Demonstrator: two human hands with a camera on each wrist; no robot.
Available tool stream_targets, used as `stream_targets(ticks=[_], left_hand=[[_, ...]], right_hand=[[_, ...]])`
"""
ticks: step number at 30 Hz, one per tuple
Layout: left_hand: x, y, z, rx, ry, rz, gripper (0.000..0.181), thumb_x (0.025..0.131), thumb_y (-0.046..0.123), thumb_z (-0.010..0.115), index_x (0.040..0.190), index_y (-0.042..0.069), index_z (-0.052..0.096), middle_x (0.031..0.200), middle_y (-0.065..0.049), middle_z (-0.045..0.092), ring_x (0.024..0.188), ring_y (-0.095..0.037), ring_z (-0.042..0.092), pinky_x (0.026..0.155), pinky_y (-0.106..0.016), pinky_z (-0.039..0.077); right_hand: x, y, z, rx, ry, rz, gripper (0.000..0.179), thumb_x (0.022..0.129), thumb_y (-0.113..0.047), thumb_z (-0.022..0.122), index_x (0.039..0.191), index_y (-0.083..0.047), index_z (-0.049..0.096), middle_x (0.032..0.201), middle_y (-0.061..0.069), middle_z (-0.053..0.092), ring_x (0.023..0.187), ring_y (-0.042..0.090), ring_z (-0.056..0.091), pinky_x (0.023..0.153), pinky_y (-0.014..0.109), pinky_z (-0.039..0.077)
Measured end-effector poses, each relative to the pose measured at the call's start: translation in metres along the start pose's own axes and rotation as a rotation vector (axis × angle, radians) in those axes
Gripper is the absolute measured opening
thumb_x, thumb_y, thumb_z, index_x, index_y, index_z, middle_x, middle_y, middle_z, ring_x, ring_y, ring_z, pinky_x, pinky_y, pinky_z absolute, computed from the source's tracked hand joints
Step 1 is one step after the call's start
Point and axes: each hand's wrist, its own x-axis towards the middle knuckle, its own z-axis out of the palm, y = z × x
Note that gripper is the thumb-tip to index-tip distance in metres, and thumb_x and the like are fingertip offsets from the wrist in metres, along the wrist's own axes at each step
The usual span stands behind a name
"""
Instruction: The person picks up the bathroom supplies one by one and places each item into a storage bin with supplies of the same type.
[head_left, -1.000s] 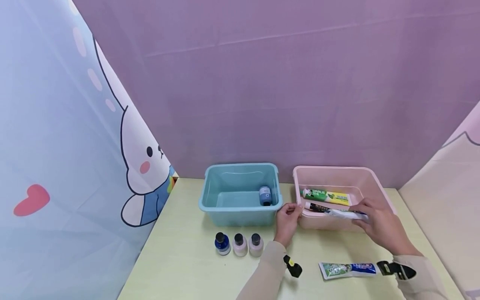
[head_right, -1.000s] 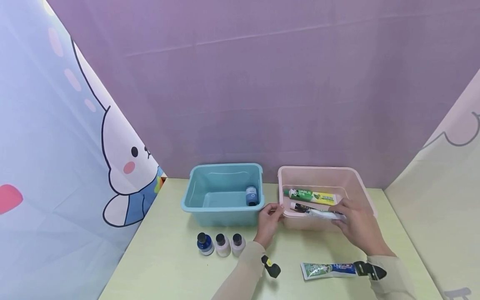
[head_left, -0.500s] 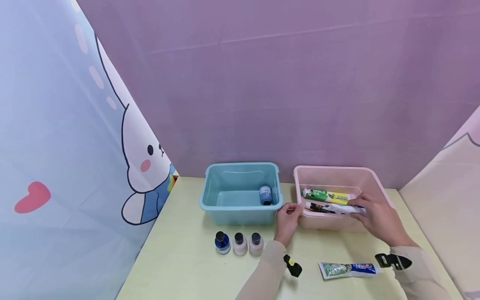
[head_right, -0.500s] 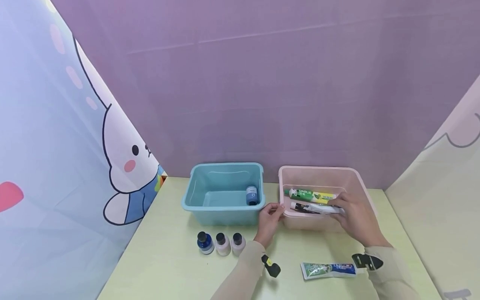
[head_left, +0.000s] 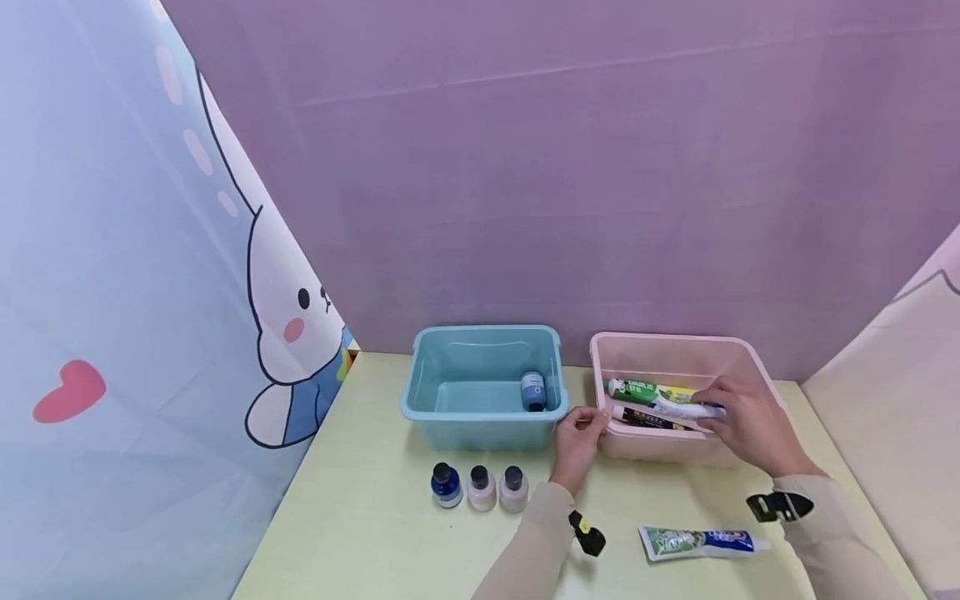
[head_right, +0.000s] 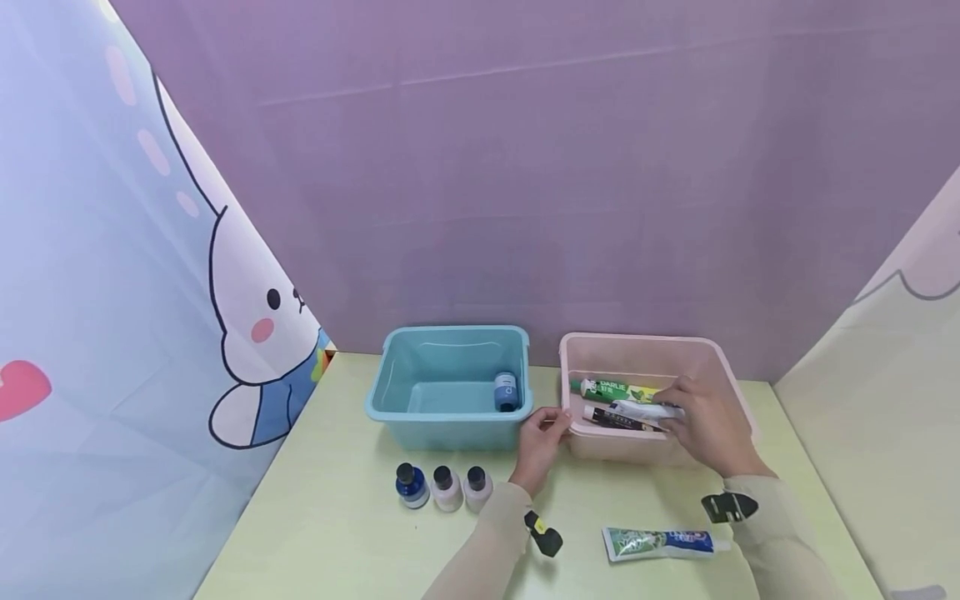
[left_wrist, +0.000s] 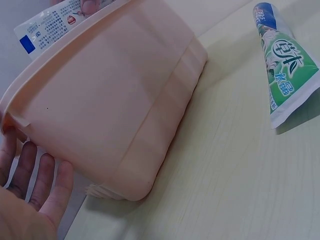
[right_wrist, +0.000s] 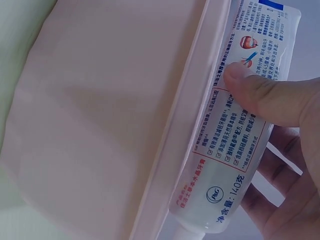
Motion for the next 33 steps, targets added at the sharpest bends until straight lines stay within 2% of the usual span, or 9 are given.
stream_targets(ticks=[8,15,24,33], left_hand=[[0.000,0.000,0.000,0.003,-0.006,0.017,0.015,0.092,0.024,0.077,0.098,0.012,0.071,0.092,0.000,0.067,0.083,-0.012,0.063,0.082,-0.035,0.062],[0.000,0.000,0.000,-0.001,-0.011,0.021,0.014,0.093,0.025,0.076,0.098,0.012,0.072,0.092,0.000,0.067,0.083,-0.012,0.063,0.081,-0.035,0.062],[-0.001,0.000,0.000,-0.014,-0.006,0.030,0.015,0.092,0.023,0.077,0.098,0.010,0.071,0.091,-0.001,0.068,0.081,-0.011,0.064,0.080,-0.034,0.061],[-0.001,0.001,0.000,-0.007,0.006,0.018,0.014,0.092,0.022,0.077,0.098,0.010,0.072,0.090,-0.001,0.067,0.080,-0.012,0.063,0.078,-0.032,0.061]], right_hand=[[0.008,0.007,0.004,0.003,-0.038,-0.003,0.035,0.063,-0.002,0.092,0.095,-0.008,0.077,0.089,0.000,0.067,0.077,0.017,0.061,0.068,0.042,0.051],[0.017,0.013,0.006,0.009,-0.046,-0.024,0.035,0.062,0.000,0.093,0.092,-0.011,0.078,0.086,-0.003,0.068,0.075,0.013,0.059,0.066,0.038,0.051],[0.030,0.022,0.007,0.023,-0.128,0.017,0.031,0.067,0.001,0.092,0.090,-0.014,0.078,0.090,-0.002,0.071,0.083,0.018,0.067,0.073,0.044,0.056],[0.040,0.030,0.008,0.048,-0.187,0.053,0.029,0.069,0.001,0.090,0.092,-0.011,0.079,0.089,0.000,0.072,0.084,0.021,0.067,0.075,0.045,0.057]])
